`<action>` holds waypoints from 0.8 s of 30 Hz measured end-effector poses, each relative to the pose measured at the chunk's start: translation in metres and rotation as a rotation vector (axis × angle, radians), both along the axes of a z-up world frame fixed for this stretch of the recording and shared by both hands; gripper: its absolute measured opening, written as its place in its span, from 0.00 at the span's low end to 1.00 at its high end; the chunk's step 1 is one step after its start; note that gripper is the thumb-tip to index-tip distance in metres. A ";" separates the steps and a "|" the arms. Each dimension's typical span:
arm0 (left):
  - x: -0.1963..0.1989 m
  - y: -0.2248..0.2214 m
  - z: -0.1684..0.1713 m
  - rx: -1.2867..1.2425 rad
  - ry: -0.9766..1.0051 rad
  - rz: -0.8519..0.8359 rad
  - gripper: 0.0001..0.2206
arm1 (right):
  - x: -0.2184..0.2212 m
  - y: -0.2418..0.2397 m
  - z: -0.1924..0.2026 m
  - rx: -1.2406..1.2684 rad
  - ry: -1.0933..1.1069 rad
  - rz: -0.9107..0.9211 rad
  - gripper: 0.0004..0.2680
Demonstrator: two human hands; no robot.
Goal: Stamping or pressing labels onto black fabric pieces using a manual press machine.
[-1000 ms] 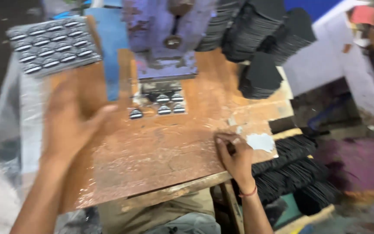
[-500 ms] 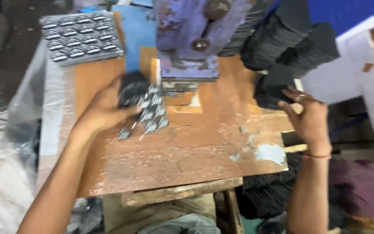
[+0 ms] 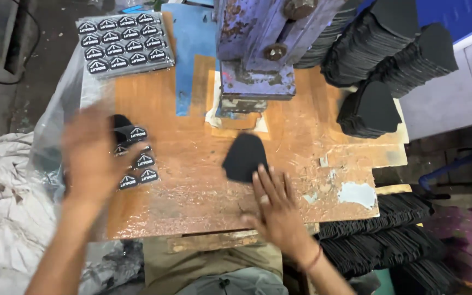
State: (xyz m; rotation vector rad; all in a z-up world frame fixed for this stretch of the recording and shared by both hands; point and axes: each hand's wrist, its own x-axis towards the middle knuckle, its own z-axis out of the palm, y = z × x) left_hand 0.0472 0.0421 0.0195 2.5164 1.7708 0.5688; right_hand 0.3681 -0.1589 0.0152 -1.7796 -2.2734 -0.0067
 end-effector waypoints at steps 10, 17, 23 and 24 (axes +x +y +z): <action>0.133 -0.010 -0.053 0.057 -0.149 -0.547 0.34 | 0.051 0.108 -0.009 -0.014 -0.040 0.108 0.31; 0.125 -0.018 -0.045 0.040 -0.166 -0.572 0.32 | 0.054 0.110 0.005 0.022 0.101 0.091 0.22; 0.124 -0.023 -0.036 -0.028 -0.193 -0.551 0.29 | 0.046 0.111 0.008 0.026 0.198 0.059 0.17; 0.120 -0.025 -0.035 -0.025 -0.192 -0.551 0.29 | 0.044 0.108 0.010 0.029 0.199 0.059 0.17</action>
